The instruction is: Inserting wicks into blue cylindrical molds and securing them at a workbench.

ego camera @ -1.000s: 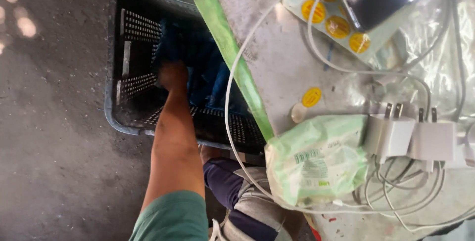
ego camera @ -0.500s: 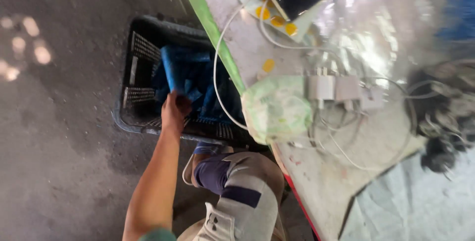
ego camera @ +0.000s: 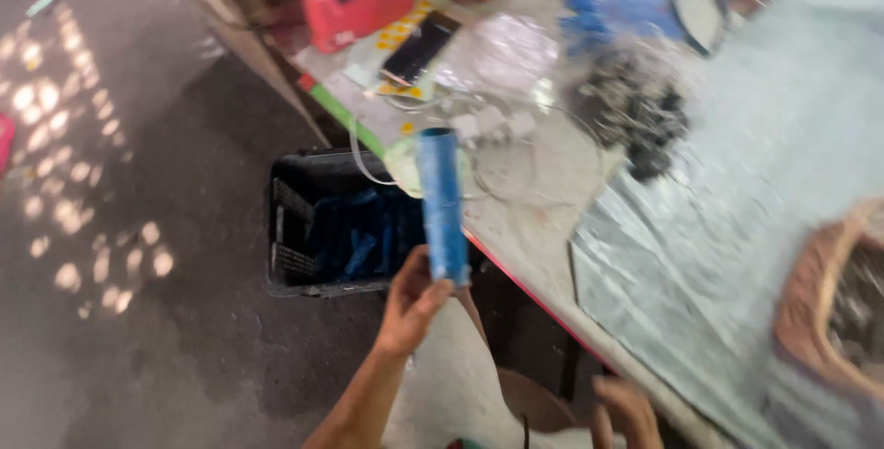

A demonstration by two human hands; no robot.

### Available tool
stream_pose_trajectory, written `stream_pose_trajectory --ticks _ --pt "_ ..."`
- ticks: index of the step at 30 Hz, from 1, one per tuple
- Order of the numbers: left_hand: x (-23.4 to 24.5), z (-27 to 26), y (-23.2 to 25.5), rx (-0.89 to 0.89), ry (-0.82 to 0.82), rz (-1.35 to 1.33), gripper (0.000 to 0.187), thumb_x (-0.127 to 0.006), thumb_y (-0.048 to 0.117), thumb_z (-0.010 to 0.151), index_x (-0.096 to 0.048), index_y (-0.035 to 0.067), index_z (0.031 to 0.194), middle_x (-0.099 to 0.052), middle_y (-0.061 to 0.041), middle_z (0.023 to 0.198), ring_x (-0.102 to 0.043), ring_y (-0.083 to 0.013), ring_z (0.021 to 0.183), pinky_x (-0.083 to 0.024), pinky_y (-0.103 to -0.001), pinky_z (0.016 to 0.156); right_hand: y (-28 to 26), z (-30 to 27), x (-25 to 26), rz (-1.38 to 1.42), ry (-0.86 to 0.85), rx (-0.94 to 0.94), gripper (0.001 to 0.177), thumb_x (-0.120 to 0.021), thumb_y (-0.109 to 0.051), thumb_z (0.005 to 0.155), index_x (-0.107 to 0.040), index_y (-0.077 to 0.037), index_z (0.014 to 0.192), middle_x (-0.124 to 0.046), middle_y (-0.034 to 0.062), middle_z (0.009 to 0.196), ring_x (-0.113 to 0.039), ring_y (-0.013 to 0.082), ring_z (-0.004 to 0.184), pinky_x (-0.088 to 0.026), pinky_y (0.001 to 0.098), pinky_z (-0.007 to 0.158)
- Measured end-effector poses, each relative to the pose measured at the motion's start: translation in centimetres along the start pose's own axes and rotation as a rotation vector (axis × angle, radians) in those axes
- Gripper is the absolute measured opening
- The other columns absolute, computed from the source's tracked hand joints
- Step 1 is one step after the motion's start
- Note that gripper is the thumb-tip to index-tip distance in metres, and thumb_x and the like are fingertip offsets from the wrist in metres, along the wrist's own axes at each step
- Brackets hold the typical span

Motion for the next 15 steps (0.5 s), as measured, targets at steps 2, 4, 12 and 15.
stream_pose_trajectory --ticks 2,4,12,15 --pt "-4.8 -0.7 -0.3 0.093 -0.185 -0.036 0.03 -0.057 0.02 0.08 -0.046 0.003 0.102 -0.056 -0.008 0.086 -0.055 -0.0149 0.076 -0.047 -0.028 0.071 -1.3 2.9 0.5 0.089 -0.063 -0.047 0.021 -0.048 -0.003 0.078 -0.059 -0.006 0.097 -0.06 0.0059 0.097 -0.056 0.0158 0.093 -0.041 0.0242 0.083" --pt "-9.0 -1.9 -0.7 0.19 -0.391 -0.082 0.03 -0.056 0.021 0.081 -0.045 0.002 0.101 -0.055 -0.01 0.087 -0.053 -0.0155 0.078 -0.046 -0.028 0.071 -2.6 4.9 1.9 0.179 -0.096 -0.085 0.027 -0.046 -0.013 0.079 -0.058 -0.004 0.101 -0.06 0.0089 0.102 -0.056 0.0191 0.098 -0.041 0.0281 0.086" --pt "-16.2 -4.6 -2.9 0.439 -0.684 0.249 0.036 -0.061 0.021 0.075 -0.053 0.006 0.107 -0.062 -0.007 0.097 -0.058 -0.0159 0.088 -0.046 -0.029 0.076 -4.6 7.7 8.2 0.098 -0.016 0.014 0.032 -0.057 -0.024 0.077 -0.05 -0.005 0.101 -0.056 0.004 0.082 -0.054 0.0148 0.073 -0.044 0.0266 0.065" --pt "-16.4 -5.2 -3.0 0.447 -0.711 0.263 0.038 -0.062 0.023 0.073 -0.054 0.006 0.106 -0.061 -0.006 0.091 -0.057 -0.0143 0.079 -0.046 -0.027 0.072 -4.6 7.7 8.7 0.149 -0.042 0.062 0.034 -0.055 -0.022 0.078 -0.049 -0.003 0.106 -0.057 0.0044 0.082 -0.054 0.015 0.07 -0.045 0.0262 0.064"
Point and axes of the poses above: each hand's wrist, its own z-axis towards the middle knuckle, its own x-axis out of the back of the hand, y = z × x, the point moved 4 cm from there along z, towards the middle knuckle
